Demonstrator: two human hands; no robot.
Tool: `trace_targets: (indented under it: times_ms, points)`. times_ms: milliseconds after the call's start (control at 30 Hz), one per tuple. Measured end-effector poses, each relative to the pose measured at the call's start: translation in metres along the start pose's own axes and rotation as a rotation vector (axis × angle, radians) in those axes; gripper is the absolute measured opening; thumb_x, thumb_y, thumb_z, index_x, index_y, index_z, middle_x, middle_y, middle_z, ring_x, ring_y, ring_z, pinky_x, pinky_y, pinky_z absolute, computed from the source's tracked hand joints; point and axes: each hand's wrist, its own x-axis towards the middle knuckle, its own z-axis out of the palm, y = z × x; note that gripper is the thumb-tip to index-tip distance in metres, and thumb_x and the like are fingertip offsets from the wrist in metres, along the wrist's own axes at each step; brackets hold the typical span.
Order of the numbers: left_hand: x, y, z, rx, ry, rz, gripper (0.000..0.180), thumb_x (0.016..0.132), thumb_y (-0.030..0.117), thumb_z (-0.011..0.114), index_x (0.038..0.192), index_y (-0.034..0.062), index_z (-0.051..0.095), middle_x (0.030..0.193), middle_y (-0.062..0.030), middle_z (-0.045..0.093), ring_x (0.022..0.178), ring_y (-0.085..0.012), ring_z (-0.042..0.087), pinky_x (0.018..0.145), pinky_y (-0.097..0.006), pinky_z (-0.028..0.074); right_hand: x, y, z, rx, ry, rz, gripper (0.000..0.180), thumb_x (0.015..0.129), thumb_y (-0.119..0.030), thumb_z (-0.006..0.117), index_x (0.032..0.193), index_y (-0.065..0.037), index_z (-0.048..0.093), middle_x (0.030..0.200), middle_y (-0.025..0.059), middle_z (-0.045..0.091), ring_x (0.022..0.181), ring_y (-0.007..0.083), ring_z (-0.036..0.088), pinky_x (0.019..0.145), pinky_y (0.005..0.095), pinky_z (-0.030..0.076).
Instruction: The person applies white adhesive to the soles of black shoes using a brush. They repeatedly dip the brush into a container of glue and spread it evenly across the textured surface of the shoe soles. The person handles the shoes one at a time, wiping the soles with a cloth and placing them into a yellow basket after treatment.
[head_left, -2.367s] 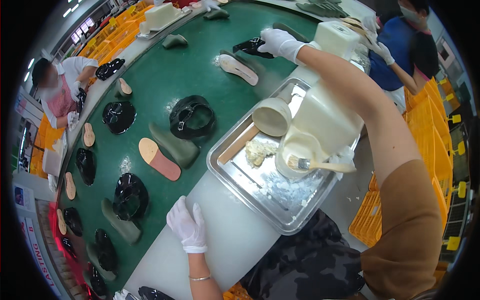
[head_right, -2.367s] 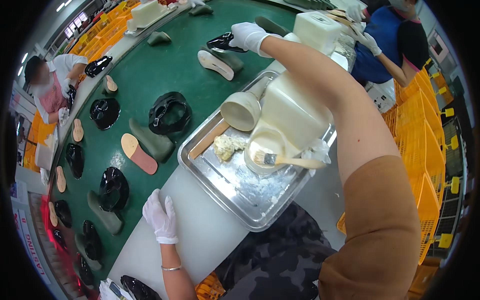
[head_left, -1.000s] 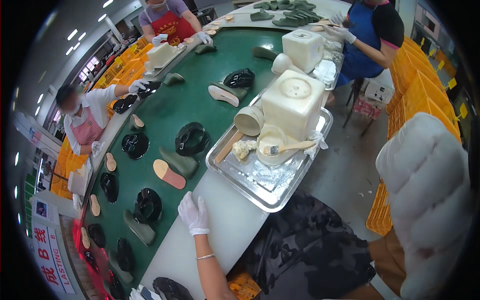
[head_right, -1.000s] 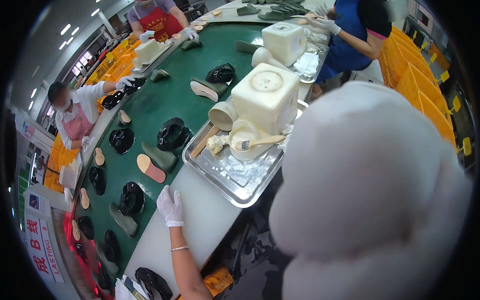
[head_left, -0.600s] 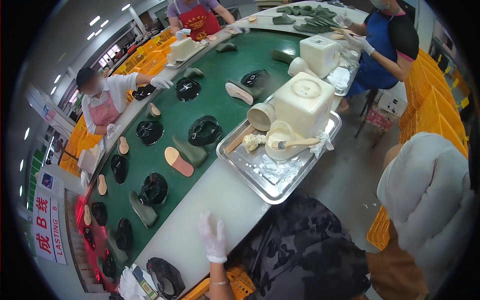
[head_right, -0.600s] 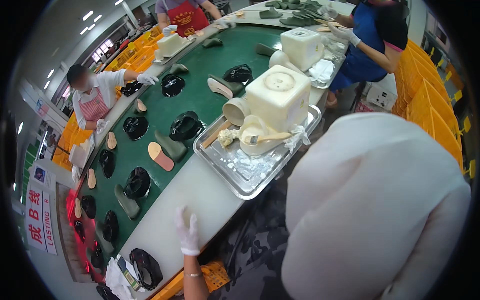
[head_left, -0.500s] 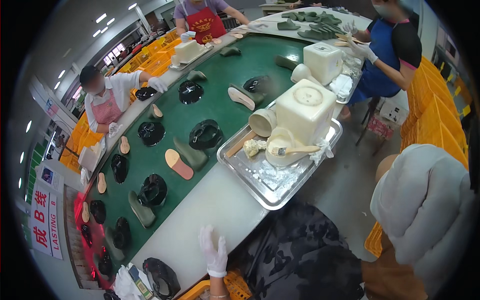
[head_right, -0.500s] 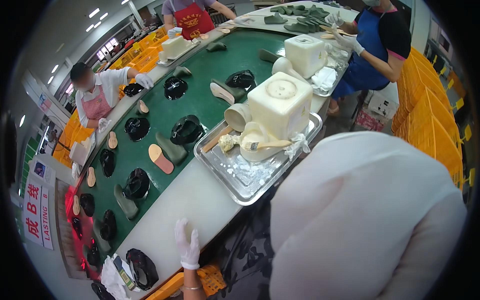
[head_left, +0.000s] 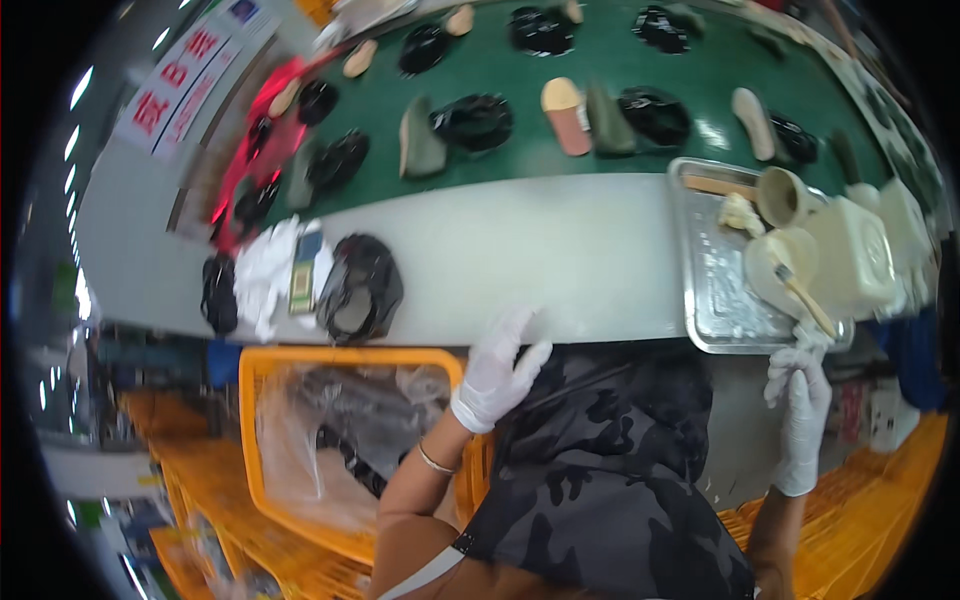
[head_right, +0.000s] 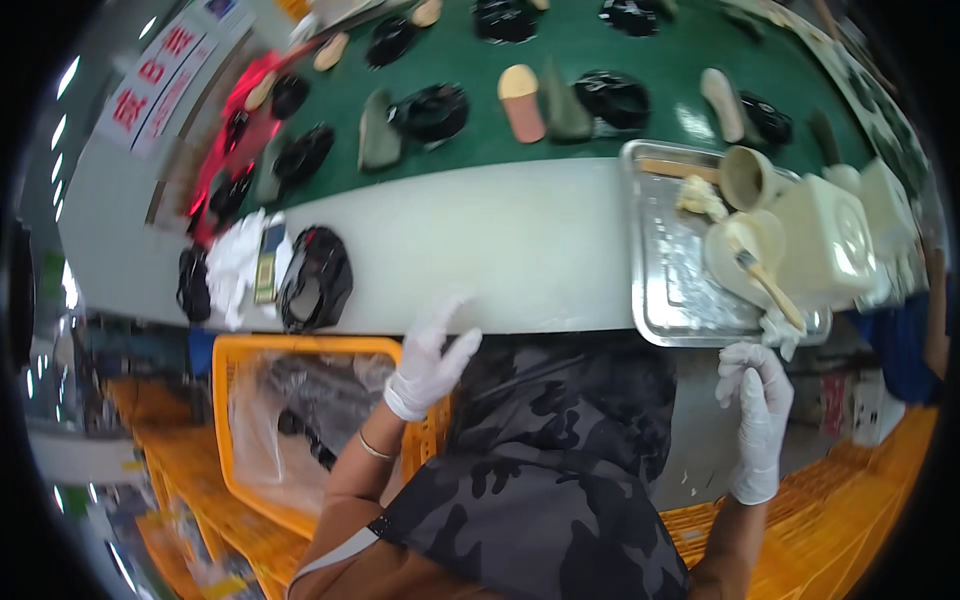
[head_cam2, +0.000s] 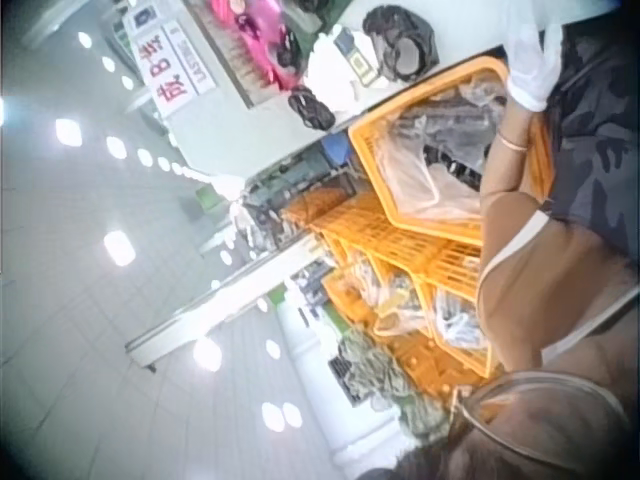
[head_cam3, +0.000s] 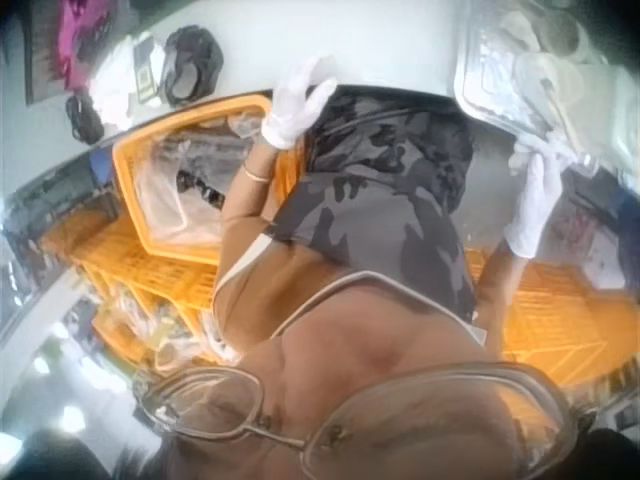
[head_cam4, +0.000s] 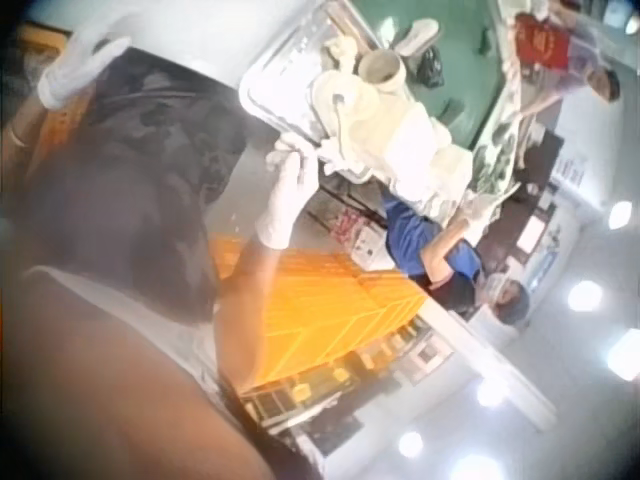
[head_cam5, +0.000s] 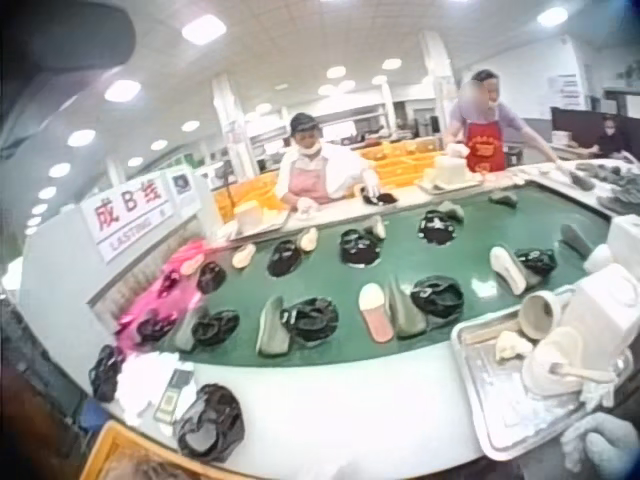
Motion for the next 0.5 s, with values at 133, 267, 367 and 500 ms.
trace_targets:
  times_ms: [133, 267, 367, 500]
  points:
    - [-0.004, -0.014, -0.074, 0.426, 0.397, 0.033, 0.038, 0.078, 0.002, 0.056, 0.116, -0.0024, 0.051, 0.113, -0.0163, 0.055, 0.107, -0.0304, 0.051, 0.093, -0.035, 0.039, 0.009, 0.066, -0.001, 0.164, 0.266, 0.167, 0.033, 0.094, -0.021, 0.046, 0.119, 0.0, 0.049, 0.088, 0.0012, 0.054, 0.057, 0.0036, 0.044, 0.049, 0.0168, 0.034]
    - [-0.013, -0.068, -0.152, 0.853, 0.319, -0.222, 0.039, 0.077, 0.01, 0.061, 0.114, 0.0045, 0.053, 0.107, -0.0157, 0.054, 0.103, -0.0329, 0.049, 0.087, -0.042, 0.041, 0.03, 0.055, 0.013, 0.152, 0.461, 0.062, 0.039, 0.094, -0.019, 0.046, 0.129, 0.0, 0.042, 0.091, 0.0011, 0.055, 0.057, 0.0033, 0.041, 0.048, 0.0173, 0.033]
    - [-0.008, -0.092, -0.176, 0.996, 0.027, -0.509, 0.042, 0.074, 0.015, 0.064, 0.115, 0.0115, 0.055, 0.104, -0.0136, 0.055, 0.1, -0.0318, 0.052, 0.084, -0.042, 0.043, 0.051, 0.075, -0.006, 0.228, 0.516, -0.001, 0.032, 0.092, -0.016, 0.05, 0.12, 0.001, 0.049, 0.086, -0.0001, 0.053, 0.057, 0.0031, 0.04, 0.048, 0.0172, 0.033]
    - [0.009, -0.092, -0.176, 1.025, -0.168, -0.55, 0.037, 0.075, 0.02, 0.066, 0.111, 0.0172, 0.058, 0.101, -0.0124, 0.056, 0.092, -0.0304, 0.057, 0.078, -0.042, 0.047, 0.071, 0.072, -0.006, 0.276, 0.615, -0.058, 0.025, 0.091, -0.014, 0.053, 0.113, -0.001, 0.054, 0.077, -0.001, 0.05, 0.056, 0.0035, 0.04, 0.047, 0.0174, 0.033]
